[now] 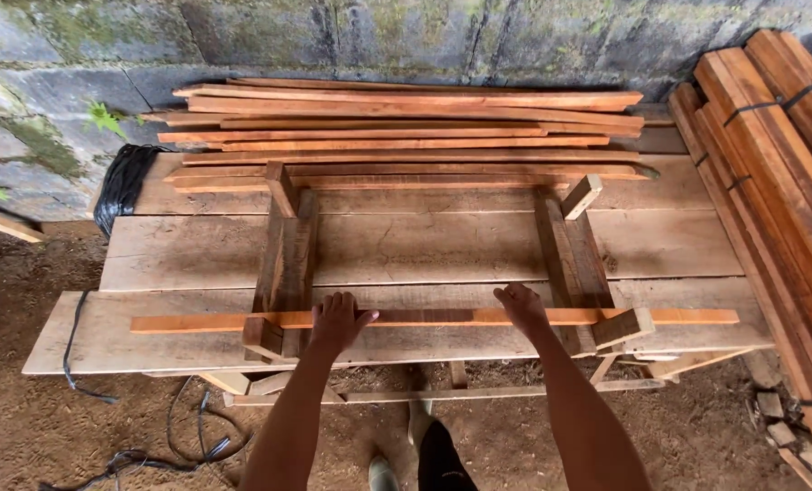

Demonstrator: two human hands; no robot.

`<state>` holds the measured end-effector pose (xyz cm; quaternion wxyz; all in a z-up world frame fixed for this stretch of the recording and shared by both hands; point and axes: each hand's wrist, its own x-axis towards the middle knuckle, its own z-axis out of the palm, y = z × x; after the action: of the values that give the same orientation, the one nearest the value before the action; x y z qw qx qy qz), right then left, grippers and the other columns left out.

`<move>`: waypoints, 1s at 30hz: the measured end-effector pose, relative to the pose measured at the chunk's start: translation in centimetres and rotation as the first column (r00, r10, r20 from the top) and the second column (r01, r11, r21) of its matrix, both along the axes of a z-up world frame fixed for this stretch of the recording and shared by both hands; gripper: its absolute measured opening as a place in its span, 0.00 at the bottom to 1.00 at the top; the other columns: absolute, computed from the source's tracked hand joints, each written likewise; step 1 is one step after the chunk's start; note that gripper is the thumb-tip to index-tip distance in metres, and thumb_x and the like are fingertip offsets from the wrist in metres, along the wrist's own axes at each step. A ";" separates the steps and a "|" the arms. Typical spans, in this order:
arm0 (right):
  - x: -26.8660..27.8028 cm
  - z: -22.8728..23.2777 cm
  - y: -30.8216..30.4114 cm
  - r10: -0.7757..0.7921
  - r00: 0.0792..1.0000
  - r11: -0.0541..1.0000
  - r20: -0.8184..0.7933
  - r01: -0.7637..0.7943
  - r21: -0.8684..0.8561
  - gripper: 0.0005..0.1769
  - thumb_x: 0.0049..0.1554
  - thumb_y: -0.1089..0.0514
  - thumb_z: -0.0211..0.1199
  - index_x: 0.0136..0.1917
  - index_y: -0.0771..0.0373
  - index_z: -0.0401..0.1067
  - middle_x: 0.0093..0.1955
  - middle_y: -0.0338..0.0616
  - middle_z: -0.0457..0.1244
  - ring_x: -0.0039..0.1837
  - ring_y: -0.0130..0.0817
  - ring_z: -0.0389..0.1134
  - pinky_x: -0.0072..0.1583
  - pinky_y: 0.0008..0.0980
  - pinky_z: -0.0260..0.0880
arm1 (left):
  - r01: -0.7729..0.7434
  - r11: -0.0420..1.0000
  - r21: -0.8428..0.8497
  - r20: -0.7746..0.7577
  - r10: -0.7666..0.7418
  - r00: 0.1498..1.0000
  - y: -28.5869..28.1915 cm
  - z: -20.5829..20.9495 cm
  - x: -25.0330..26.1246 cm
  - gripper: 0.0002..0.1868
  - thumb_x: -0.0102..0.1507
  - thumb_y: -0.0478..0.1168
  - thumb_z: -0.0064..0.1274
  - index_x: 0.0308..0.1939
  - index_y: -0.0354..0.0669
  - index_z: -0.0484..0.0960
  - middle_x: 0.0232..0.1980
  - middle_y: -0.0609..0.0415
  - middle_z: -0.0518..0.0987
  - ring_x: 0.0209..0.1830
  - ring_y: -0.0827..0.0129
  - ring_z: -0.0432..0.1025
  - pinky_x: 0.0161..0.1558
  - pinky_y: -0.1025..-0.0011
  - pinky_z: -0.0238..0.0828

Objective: Bundling thin strips of wood together using black ties on a workbench.

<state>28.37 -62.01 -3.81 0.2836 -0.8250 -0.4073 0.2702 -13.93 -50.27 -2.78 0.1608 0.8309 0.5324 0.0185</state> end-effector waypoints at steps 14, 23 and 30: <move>9.3 1.7 10.6 0.220 0.961 0.919 0.167 -0.146 -0.367 0.31 0.56 0.31 0.56 0.46 0.59 0.82 0.56 0.56 0.72 0.66 0.57 0.70 0.65 0.51 0.68 | 0.018 0.927 -0.374 -0.182 -0.092 0.979 10.8 3.1 3.5 0.42 0.70 0.71 0.19 0.66 0.50 0.77 0.66 0.42 0.78 0.70 0.48 0.70 0.67 0.51 0.66; 16.8 8.2 21.6 0.277 0.921 0.923 0.275 -0.175 -0.344 0.32 0.55 0.31 0.55 0.56 0.56 0.81 0.60 0.55 0.71 0.67 0.57 0.70 0.67 0.54 0.68 | 0.030 0.986 -0.165 -0.194 -0.062 0.979 20.3 8.8 3.9 0.33 0.70 0.71 0.27 0.52 0.54 0.79 0.57 0.54 0.79 0.66 0.59 0.71 0.63 0.54 0.70; 16.2 12.9 26.8 0.387 0.877 0.890 0.284 -0.275 -0.364 0.27 0.58 0.39 0.54 0.54 0.59 0.81 0.55 0.59 0.72 0.63 0.60 0.72 0.64 0.56 0.71 | 0.030 0.996 -0.079 -0.267 -0.050 0.962 27.9 9.4 4.5 0.26 0.70 0.65 0.31 0.54 0.55 0.77 0.60 0.54 0.77 0.69 0.61 0.68 0.64 0.57 0.69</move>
<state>44.55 -35.16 9.13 0.0213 -0.8107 -0.5398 0.2257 -9.41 -22.37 6.62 0.1184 0.8296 0.5328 -0.1175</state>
